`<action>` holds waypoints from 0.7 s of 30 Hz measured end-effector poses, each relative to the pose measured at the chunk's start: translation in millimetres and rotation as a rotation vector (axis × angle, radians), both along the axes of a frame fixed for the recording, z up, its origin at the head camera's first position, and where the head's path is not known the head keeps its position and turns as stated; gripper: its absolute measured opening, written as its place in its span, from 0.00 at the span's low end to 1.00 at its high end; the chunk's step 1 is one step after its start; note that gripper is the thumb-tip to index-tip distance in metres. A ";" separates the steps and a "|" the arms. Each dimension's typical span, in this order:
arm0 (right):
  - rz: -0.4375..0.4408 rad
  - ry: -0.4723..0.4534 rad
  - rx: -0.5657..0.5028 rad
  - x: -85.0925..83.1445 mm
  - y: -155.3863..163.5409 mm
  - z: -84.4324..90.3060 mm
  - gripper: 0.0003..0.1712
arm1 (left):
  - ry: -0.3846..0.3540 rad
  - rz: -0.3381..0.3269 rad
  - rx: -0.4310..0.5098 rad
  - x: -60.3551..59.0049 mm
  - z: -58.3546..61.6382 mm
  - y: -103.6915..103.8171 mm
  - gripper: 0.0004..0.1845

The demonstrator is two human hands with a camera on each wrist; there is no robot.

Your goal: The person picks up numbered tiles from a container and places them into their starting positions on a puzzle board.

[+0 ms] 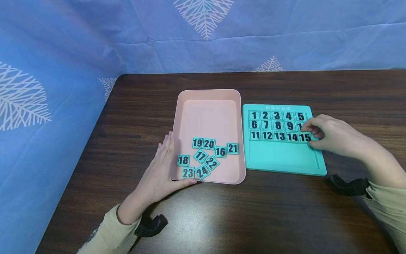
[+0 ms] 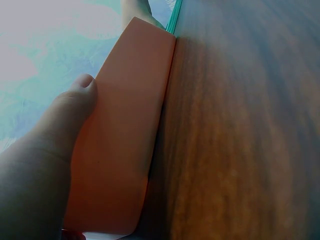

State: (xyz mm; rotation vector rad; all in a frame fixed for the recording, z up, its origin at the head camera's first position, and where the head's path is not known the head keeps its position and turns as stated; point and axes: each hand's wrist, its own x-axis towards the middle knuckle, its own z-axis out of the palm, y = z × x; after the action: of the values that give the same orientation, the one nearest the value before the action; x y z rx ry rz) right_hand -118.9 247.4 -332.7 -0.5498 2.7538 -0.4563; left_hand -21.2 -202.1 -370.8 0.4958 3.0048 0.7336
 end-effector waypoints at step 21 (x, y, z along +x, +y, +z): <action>0.053 0.063 0.002 -4.4 -24.1 21.4 0.21 | -0.009 0.001 0.004 -1.0 -0.7 0.2 0.68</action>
State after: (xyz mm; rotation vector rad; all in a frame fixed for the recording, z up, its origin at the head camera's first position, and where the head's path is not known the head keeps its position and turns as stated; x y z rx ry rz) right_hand -123.3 223.3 -311.4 -0.6461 2.7916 -0.4309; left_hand -22.1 -202.0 -371.6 0.4899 2.9957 0.7399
